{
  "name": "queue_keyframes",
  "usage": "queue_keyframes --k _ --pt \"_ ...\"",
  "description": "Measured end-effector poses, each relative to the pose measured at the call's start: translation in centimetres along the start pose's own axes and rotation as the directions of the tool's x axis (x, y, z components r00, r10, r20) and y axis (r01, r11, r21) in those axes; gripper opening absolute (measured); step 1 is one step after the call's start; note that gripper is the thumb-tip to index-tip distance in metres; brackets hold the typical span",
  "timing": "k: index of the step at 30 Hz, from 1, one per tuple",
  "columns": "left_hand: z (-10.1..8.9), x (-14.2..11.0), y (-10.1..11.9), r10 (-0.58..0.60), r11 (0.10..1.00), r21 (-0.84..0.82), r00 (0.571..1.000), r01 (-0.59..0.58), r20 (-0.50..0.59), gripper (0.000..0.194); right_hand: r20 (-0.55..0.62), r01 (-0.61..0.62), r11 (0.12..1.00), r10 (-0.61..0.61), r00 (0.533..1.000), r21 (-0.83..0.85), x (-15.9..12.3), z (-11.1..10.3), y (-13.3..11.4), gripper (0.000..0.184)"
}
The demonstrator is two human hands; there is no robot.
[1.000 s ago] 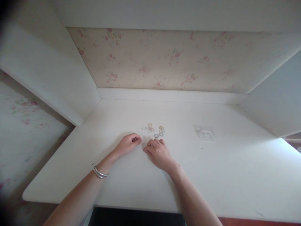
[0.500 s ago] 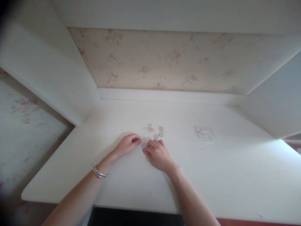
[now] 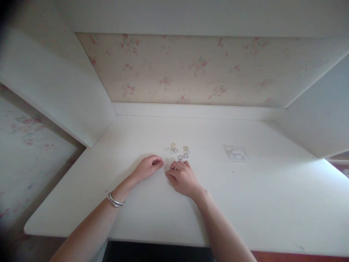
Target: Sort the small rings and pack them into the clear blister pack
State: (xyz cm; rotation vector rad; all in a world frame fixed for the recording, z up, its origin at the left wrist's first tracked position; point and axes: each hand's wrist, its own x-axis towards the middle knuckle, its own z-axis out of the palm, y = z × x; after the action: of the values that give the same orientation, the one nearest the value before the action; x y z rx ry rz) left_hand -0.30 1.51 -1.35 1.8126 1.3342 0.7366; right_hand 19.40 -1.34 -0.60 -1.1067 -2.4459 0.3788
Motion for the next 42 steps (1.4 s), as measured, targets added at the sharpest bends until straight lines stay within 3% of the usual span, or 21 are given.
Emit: queue_keyframes --k 2,4,6,8,11,13,15,20,29,36,42 --pt "0.0 0.0 0.0 0.000 1.000 0.008 1.000 0.000 0.000 0.021 -0.071 -0.023 0.998 0.027 0.997 0.058 0.0 0.1 0.5 0.018" --pt "0.1 -0.1 -0.1 -0.003 1.000 0.016 1.000 0.003 -0.006 0.020 -0.202 -0.100 0.984 0.129 0.971 0.150 0.1 0.1 1.4 0.020" --pt "0.2 -0.1 -0.2 -0.016 1.000 0.022 1.000 0.016 -0.019 0.020 -0.348 -0.217 0.940 0.302 0.887 0.263 0.2 -0.1 2.5 0.024" --pt "0.3 0.1 -0.2 -0.030 0.999 0.026 0.999 0.031 -0.032 0.020 -0.437 -0.330 0.873 0.470 0.767 0.359 0.3 -0.2 3.9 0.028" --pt "0.8 0.9 0.1 -0.035 0.998 0.055 0.997 0.038 -0.063 0.021 -0.461 -0.444 0.771 0.632 0.623 0.457 0.4 -0.1 5.7 0.034" --pt "1.3 1.8 0.5 -0.035 0.992 0.120 0.995 0.046 -0.095 0.021 -0.443 -0.466 0.721 0.687 0.576 0.513 0.4 0.2 6.5 0.037" --pt "1.9 2.8 1.1 -0.039 0.973 0.221 0.991 0.066 -0.126 0.022 -0.429 -0.459 0.703 0.703 0.568 0.543 0.4 0.5 6.9 0.038" --pt "3.3 5.2 2.8 -0.044 0.888 0.442 0.979 0.129 -0.197 0.027 -0.404 -0.434 0.719 0.676 0.616 0.543 0.4 0.8 6.8 0.038" --pt "4.5 7.0 3.5 -0.042 0.794 0.589 0.981 0.147 -0.188 0.023 -0.413 -0.409 0.739 0.651 0.637 0.535 0.6 0.5 7.0 0.034" --pt "4.4 6.7 3.8 -0.022 0.790 0.602 0.986 0.119 -0.165 0.026 -0.425 -0.391 0.729 0.660 0.620 0.561 0.5 0.2 6.8 0.034" --pt "2.8 5.8 3.6 0.035 0.896 0.443 0.989 0.032 -0.142 0.026 -0.402 -0.410 0.710 0.679 0.614 0.572 0.5 0.3 6.9 0.036"
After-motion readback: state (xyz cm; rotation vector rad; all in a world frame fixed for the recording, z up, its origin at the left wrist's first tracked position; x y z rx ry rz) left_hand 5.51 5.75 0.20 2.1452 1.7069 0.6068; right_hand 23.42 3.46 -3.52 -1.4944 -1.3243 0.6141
